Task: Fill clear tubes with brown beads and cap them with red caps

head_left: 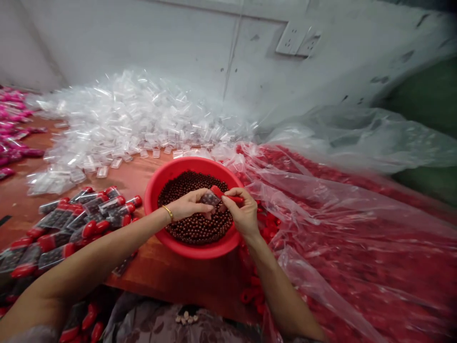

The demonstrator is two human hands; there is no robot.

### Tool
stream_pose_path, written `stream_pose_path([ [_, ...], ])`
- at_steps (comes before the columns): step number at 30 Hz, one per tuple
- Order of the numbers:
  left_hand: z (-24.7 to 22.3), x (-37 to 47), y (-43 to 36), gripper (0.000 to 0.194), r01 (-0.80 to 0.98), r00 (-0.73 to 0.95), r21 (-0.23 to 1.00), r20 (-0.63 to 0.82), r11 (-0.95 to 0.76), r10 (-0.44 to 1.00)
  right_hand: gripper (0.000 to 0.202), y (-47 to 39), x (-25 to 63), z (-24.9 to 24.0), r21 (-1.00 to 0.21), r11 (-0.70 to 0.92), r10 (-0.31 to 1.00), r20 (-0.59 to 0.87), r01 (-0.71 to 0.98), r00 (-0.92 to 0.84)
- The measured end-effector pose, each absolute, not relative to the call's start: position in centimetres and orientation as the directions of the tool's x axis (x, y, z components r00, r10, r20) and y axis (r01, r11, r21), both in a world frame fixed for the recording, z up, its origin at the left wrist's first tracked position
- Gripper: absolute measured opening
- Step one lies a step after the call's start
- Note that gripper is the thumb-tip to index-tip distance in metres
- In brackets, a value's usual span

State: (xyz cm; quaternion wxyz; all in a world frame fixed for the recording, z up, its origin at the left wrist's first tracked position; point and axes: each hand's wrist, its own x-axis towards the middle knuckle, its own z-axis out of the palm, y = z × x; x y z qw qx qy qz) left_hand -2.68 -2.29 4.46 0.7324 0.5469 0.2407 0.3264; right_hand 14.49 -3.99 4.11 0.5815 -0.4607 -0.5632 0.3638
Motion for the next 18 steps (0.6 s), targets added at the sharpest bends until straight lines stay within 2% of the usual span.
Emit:
stream_pose_path([
  [4, 4.8, -2.7, -2.1, 0.03, -0.196, 0.628, 0.959, -0.039, 0.206, 0.777, 0.012, -4.5, 15.1, 4.2, -0.868, 0.414, 0.902, 0.432, 0.274, 0.006],
  [8, 5.1, -2.7, -2.0, 0.027, -0.186, 0.661, 0.956, -0.049, 0.227, 0.749, 0.009, -4.6, 15.5, 4.2, -0.82, 0.468, 0.869, 0.495, 0.33, -0.006],
  [12, 5.0, -2.8, -1.9, 0.024, -0.176, 0.673, 0.957, -0.054, 0.23, 0.737, 0.005, -4.7, 15.1, 4.1, -0.801, 0.508, 0.838, 0.545, 0.317, 0.034],
  [15, 4.8, -2.8, -1.8, 0.024, -0.114, 0.662, 0.966, -0.1, 0.231, 0.743, 0.002, -5.0, 15.2, 4.3, -0.783, 0.53, 0.833, 0.553, 0.325, -0.027],
  [18, 4.5, -2.7, -2.0, 0.023, -0.021, 0.642, 0.985, -0.12, 0.174, 0.757, 0.008, -5.2, 15.9, 4.8, -0.745, 0.523, 0.847, 0.511, 0.415, -0.15],
])
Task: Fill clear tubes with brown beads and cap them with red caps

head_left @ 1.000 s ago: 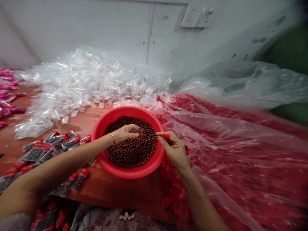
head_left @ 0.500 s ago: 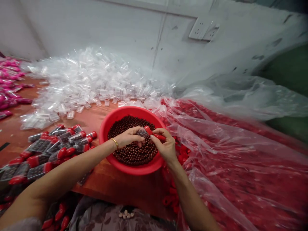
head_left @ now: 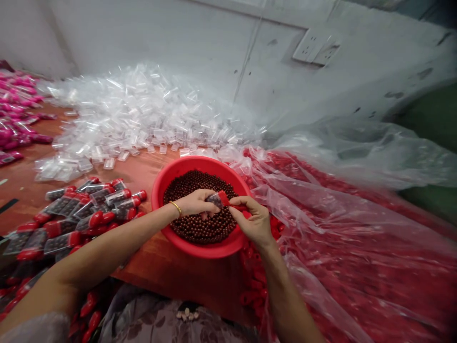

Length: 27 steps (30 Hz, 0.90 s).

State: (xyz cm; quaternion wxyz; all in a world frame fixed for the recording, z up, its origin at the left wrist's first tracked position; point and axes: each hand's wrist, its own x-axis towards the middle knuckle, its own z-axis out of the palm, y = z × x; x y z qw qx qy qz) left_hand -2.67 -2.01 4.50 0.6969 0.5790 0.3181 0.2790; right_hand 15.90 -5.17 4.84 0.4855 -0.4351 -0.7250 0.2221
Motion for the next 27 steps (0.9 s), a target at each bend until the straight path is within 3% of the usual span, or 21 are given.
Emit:
stream_pose_path([
  [4, 4.4, -2.5, -2.3, 0.025, 0.029, 0.652, 0.994, -0.101, 0.108, 0.751, 0.034, -5.4, 17.2, 5.7, -0.671, 0.493, 0.87, 0.392, 0.553, -0.299],
  [7, 4.7, -2.6, -2.2, 0.027, -0.068, 0.676, 0.99, -0.046, 0.125, 0.735, 0.036, -5.4, 17.6, 5.8, -0.667, 0.48, 0.877, 0.343, 0.57, -0.336],
  [12, 4.9, -3.1, -1.5, 0.036, -0.297, 0.659, 0.927, 0.024, 0.23, 0.751, 0.029, -5.4, 16.6, 4.5, -0.897, 0.373, 0.927, 0.37, 0.235, -0.062],
  [14, 4.9, -3.2, -1.4, 0.038, -0.303, 0.649, 0.919, 0.003, 0.254, 0.76, 0.029, -5.4, 15.9, 4.3, -0.928, 0.342, 0.938, 0.347, 0.15, 0.012],
  [16, 4.9, -3.1, -1.4, 0.038, -0.267, 0.655, 0.929, -0.021, 0.257, 0.755, 0.026, -5.4, 15.4, 4.4, -0.92, 0.357, 0.933, 0.358, 0.163, -0.024],
  [20, 4.9, -2.8, -1.9, 0.032, -0.184, 0.678, 0.957, -0.043, 0.226, 0.734, 0.016, -5.6, 15.2, 5.0, -0.796, 0.505, 0.863, 0.469, 0.332, -0.189],
  [24, 4.9, -2.5, -2.1, 0.028, -0.133, 0.68, 0.974, -0.044, 0.182, 0.732, 0.017, -5.6, 15.6, 5.1, -0.564, 0.565, 0.796, 0.564, 0.602, -0.218],
  [27, 4.9, -2.4, -2.2, 0.027, -0.095, 0.679, 0.983, -0.05, 0.154, 0.732, 0.023, -5.4, 15.6, 4.8, -0.389, 0.59, 0.708, 0.67, 0.707, -0.222],
])
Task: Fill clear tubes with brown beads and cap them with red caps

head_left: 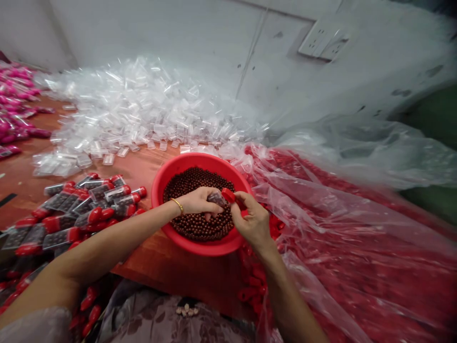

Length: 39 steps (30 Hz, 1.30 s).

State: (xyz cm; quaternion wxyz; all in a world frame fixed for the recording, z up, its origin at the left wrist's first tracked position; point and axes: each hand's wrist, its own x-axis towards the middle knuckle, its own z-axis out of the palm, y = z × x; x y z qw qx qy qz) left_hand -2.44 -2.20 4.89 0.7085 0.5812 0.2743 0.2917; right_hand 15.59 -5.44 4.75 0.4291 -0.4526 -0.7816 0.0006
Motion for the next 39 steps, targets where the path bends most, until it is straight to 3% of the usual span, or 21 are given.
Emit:
stream_pose_path([
  [5, 5.0, -2.4, -2.4, 0.025, -0.042, 0.661, 0.993, -0.056, 0.111, 0.748, 0.035, -5.3, 14.9, 4.4, -0.073, 0.637, 0.53, 0.764, 0.767, -0.367],
  [9, 5.0, -2.4, -2.5, 0.019, -0.015, 0.654, 0.996, -0.057, 0.088, 0.755, 0.041, -5.5, 14.5, 4.2, 0.026, 0.604, 0.474, 0.792, 0.797, -0.385],
  [12, 4.9, -2.4, -2.5, 0.015, 0.011, 0.633, 0.997, -0.063, 0.073, 0.772, 0.047, -5.6, 14.4, 3.8, 0.021, 0.637, 0.473, 0.779, 0.771, -0.412],
  [17, 4.8, -2.4, -2.4, 0.012, 0.089, 0.635, 0.993, -0.117, 0.079, 0.763, 0.051, -5.5, 14.5, 3.5, -0.152, 0.772, 0.499, 0.747, 0.617, -0.44],
  [22, 4.4, -2.3, -2.2, 0.013, 0.197, 0.586, 0.98, -0.097, -0.025, 0.804, 0.045, -5.6, 15.3, 4.8, -0.079, 0.823, 0.457, 0.68, 0.563, -0.573],
  [25, 4.5, -2.2, -2.3, 0.01, 0.233, 0.585, 0.967, -0.059, -0.098, 0.809, 0.03, -5.4, 15.4, 5.6, -0.258, 0.82, 0.538, 0.651, 0.511, -0.535],
  [27, 4.6, -2.1, -2.6, 0.009, 0.272, 0.619, 0.942, -0.016, -0.195, 0.785, 0.026, -5.0, 14.9, 5.5, -0.451, 0.739, 0.655, 0.656, 0.5, -0.376],
  [30, 4.8, -1.8, -2.9, 0.012, 0.362, 0.674, 0.854, 0.038, -0.375, 0.737, 0.042, -3.8, 13.2, 4.5, -0.754, 0.529, 0.841, 0.528, 0.388, -0.119],
  [32, 4.6, -1.8, -3.0, 0.011, 0.396, 0.685, 0.811, 0.051, -0.431, 0.726, 0.055, -3.0, 11.9, 3.7, -0.892, 0.361, 0.933, 0.346, 0.273, -0.101],
  [35, 3.9, -1.9, -2.9, 0.005, 0.415, 0.687, 0.773, 0.081, -0.481, 0.722, 0.062, -2.2, 10.7, 2.9, -0.943, 0.223, 0.964, 0.175, 0.248, -0.201],
  [39, 2.7, -2.0, -2.5, 0.011, 0.553, 0.643, 0.643, 0.075, -0.53, 0.762, 0.068, -1.5, 10.8, 1.9, -0.861, 0.324, 0.933, 0.22, 0.393, -0.286],
])
